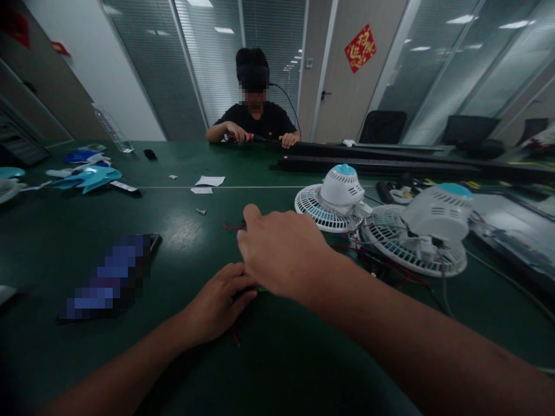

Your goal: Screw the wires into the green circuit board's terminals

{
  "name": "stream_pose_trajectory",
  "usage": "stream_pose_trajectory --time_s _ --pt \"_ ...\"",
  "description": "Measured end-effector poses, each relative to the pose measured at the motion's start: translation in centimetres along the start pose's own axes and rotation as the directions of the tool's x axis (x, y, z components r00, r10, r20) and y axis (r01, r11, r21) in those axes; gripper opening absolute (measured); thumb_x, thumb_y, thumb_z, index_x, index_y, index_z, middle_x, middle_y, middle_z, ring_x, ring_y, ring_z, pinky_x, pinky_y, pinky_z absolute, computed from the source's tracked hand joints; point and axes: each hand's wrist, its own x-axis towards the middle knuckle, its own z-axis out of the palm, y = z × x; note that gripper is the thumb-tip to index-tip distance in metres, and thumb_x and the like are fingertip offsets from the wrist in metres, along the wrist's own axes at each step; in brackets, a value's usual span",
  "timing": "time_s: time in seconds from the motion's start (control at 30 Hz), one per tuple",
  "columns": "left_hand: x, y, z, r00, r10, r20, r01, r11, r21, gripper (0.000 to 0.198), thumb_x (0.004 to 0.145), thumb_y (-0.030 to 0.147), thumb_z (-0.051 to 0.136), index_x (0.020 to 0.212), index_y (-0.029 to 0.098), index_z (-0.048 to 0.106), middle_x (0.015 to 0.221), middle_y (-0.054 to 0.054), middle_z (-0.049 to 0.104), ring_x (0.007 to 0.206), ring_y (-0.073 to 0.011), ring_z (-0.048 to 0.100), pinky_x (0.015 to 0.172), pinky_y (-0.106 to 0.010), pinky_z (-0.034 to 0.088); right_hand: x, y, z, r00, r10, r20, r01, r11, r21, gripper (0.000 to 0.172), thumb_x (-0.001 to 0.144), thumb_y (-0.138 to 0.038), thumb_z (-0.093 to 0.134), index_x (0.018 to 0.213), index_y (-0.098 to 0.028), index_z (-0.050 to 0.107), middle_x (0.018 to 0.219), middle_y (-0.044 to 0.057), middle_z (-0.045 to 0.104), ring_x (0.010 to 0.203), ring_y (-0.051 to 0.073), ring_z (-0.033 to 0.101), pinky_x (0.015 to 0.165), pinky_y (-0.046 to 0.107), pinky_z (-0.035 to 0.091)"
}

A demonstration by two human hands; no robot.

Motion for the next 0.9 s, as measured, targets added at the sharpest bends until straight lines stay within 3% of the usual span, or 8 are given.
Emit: stream_pose_trajectory --time_s 0.13,0.3,0.57,0.9 --pt "0.04 0.09 -0.16 1.000 -0.015 0.011 0.015 1.000 0.003 0.018 0.090 0.011 0.054 0.098 0.020 0.067 0.097 -0.005 0.059 0.090 -0.0212 0.054 0.081 -0.037 0.047 -0.04 -0.04 0.19 0.997 0.068 0.020 -0.069 0.995 0.071 0.031 0.091 -0.037 0.041 0.110 -0.016 0.053 0.069 0.008 0.066 0.063 0.025 0.062 0.051 0.032 0.027" --pt "0.00 0.08 -0.08 1.000 -0.008 0.004 0.008 1.000 0.006 0.017 0.090 0.011 0.054 0.097 0.019 0.067 0.095 -0.005 0.059 0.089 -0.0205 0.055 0.080 -0.036 0.046 -0.04 0.26 0.34 0.998 0.053 0.027 -0.056 0.989 0.137 0.027 0.089 -0.039 0.046 0.100 -0.016 0.056 0.076 0.010 0.067 0.071 0.026 0.063 0.056 0.033 0.032" --pt "-0.09 0.06 0.08 1.000 -0.016 0.000 0.016 1.000 0.000 0.017 0.090 0.011 0.055 0.098 0.020 0.067 0.097 -0.005 0.059 0.091 -0.0209 0.054 0.083 -0.037 0.046 -0.25 0.39 0.16 0.999 0.011 0.048 -0.019 0.984 0.176 0.041 0.088 -0.034 0.046 0.124 -0.014 0.049 0.091 0.013 0.070 0.078 0.027 0.065 0.060 0.033 0.036" --pt "-0.07 -0.09 0.08 1.000 0.000 -0.003 0.000 1.000 0.000 0.021 0.090 0.012 0.054 0.102 0.023 0.068 0.101 -0.005 0.060 0.095 -0.0223 0.055 0.088 -0.040 0.046 -0.39 0.13 -0.48 0.995 -0.012 0.103 -0.008 0.981 0.192 0.046 0.087 -0.032 0.047 0.127 -0.012 0.048 0.089 0.014 0.070 0.078 0.027 0.065 0.060 0.033 0.036"
